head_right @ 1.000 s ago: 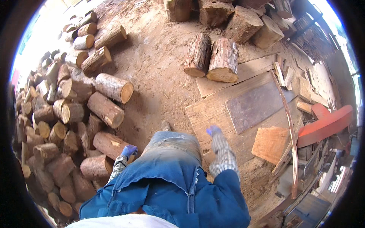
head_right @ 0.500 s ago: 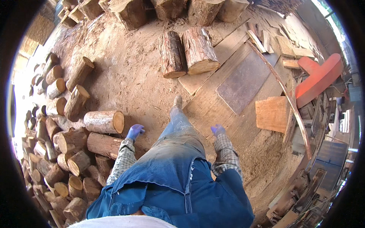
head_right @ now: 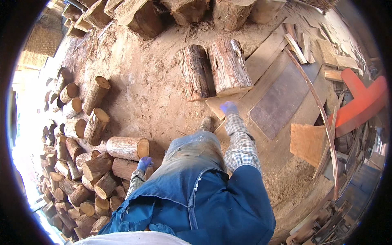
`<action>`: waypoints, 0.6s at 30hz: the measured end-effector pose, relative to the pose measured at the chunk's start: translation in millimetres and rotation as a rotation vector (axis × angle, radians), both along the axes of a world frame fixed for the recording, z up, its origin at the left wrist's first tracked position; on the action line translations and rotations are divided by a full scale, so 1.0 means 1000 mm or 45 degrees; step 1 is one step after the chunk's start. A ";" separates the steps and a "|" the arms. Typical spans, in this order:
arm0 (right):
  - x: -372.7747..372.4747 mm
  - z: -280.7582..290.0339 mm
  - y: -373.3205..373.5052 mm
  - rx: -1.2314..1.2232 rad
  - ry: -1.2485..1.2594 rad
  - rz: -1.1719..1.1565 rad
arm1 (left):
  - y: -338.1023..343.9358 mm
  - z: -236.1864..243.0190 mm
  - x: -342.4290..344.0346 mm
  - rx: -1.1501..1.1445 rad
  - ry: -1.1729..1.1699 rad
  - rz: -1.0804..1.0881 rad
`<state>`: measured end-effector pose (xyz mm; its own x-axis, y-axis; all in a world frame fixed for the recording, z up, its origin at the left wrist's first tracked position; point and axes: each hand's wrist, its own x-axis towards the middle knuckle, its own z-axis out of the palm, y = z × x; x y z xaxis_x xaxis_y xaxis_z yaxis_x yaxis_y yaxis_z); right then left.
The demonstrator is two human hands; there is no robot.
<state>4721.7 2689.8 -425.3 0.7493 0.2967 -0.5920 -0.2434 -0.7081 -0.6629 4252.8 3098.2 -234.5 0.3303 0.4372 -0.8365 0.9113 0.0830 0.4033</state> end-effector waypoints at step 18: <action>-0.019 0.063 -0.025 -0.329 0.375 -0.252 | 0.140 -0.102 0.306 -0.140 0.019 -0.575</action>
